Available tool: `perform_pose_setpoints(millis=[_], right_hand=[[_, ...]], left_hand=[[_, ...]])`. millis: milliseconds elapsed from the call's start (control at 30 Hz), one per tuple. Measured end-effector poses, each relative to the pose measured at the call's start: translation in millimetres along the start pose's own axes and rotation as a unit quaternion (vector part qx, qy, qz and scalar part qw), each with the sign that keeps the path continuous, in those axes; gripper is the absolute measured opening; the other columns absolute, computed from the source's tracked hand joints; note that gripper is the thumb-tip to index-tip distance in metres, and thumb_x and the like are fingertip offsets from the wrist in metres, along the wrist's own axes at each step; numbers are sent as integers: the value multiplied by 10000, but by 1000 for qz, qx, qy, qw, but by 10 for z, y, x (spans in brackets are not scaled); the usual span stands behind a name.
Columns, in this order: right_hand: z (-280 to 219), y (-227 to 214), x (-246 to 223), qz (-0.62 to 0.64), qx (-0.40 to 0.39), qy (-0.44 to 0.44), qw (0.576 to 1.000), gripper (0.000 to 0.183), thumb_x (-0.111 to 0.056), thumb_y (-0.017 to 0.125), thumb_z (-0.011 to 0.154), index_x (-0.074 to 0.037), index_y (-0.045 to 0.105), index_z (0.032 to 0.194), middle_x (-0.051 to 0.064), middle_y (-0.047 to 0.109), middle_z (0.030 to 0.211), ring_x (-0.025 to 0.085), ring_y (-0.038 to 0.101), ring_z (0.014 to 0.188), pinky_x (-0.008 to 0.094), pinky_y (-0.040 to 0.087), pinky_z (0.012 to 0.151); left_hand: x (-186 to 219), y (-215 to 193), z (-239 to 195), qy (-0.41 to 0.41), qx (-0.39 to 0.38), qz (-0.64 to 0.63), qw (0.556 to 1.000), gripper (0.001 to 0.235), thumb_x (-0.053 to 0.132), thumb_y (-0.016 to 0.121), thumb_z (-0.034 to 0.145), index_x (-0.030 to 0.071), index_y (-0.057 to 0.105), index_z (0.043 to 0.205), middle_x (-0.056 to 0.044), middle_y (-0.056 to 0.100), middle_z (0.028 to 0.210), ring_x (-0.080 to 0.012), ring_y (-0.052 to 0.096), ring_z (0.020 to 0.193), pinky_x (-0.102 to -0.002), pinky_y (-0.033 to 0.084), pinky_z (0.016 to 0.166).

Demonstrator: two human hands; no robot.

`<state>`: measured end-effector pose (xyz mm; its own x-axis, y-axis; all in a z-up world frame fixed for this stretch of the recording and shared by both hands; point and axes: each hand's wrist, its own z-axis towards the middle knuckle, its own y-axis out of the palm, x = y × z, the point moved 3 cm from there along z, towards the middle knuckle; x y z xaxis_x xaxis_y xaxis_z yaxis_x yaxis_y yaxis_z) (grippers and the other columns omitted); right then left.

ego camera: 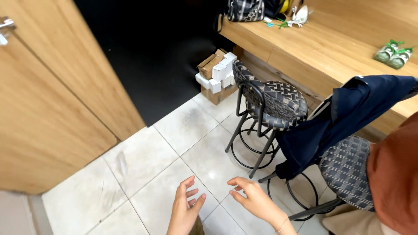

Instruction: Organizing and placing small candle gift boxes onto a display shelf.

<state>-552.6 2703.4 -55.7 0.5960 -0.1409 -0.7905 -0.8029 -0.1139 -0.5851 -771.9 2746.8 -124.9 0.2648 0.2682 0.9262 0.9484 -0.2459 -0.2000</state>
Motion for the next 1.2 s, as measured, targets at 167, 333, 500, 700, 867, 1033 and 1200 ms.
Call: perform_pose_setpoints(millis=[167, 333, 500, 700, 867, 1033, 1200], right_hand=[[981, 36, -247, 36, 44, 51, 997, 304, -196, 696, 891, -102, 686, 1180, 60, 785, 1099, 188, 778, 956, 332, 598, 784], [1794, 24, -529, 25, 59, 87, 994, 293, -194, 690, 904, -105, 679, 1184, 61, 785, 1070, 180, 794, 942, 330, 604, 783], [2553, -91, -538, 30, 95, 38, 994, 242, -176, 710, 891, -66, 680, 1104, 89, 785, 1050, 208, 792, 925, 333, 598, 789], [3561, -446, -324, 28, 128, 34, 991, 229, -170, 710, 891, -61, 682, 1090, 105, 791, 1008, 219, 782, 938, 343, 599, 787], [4528, -873, -83, 40, 147, 84, 985, 226, -187, 704, 898, -97, 690, 1104, 88, 788, 1004, 211, 773, 917, 350, 600, 772], [5314, -1286, 187, -1, 188, 129, 974, 292, -207, 715, 867, -165, 709, 1156, 54, 757, 1060, 219, 758, 905, 356, 593, 783], [5711, -1496, 510, 31, 271, 231, 934, 439, -186, 737, 850, -216, 623, 1273, 65, 611, 1313, 243, 708, 1070, 373, 573, 884]], left_hand=[[487, -452, 1097, 56, -52, 22, 997, 705, 119, 779, 831, 176, 478, 1466, -106, 550, 1414, -230, 664, 1210, -385, 578, 943], [936, -761, 1937, -3, -105, 60, 993, 637, 132, 743, 877, 182, 453, 1442, -93, 582, 1401, -207, 633, 1253, -376, 557, 993], [1010, -763, 2839, 12, -136, 59, 989, 639, 151, 737, 875, 183, 450, 1444, -95, 617, 1367, -206, 641, 1252, -373, 557, 989], [1114, -543, 3992, 22, -168, 43, 985, 658, 158, 757, 870, 176, 443, 1448, -106, 616, 1368, -217, 646, 1248, -382, 560, 986], [1487, -300, 4996, 51, -166, 72, 982, 705, 137, 759, 845, 200, 469, 1485, -95, 611, 1394, -218, 664, 1233, -392, 562, 971], [1874, 219, 5963, 71, -251, 130, 957, 711, 183, 774, 853, 214, 464, 1492, -91, 612, 1389, -207, 697, 1203, -377, 571, 974], [1782, 757, 6712, 53, -283, 143, 947, 701, 157, 763, 843, 190, 453, 1470, -110, 628, 1366, -220, 715, 1181, -383, 586, 947]])
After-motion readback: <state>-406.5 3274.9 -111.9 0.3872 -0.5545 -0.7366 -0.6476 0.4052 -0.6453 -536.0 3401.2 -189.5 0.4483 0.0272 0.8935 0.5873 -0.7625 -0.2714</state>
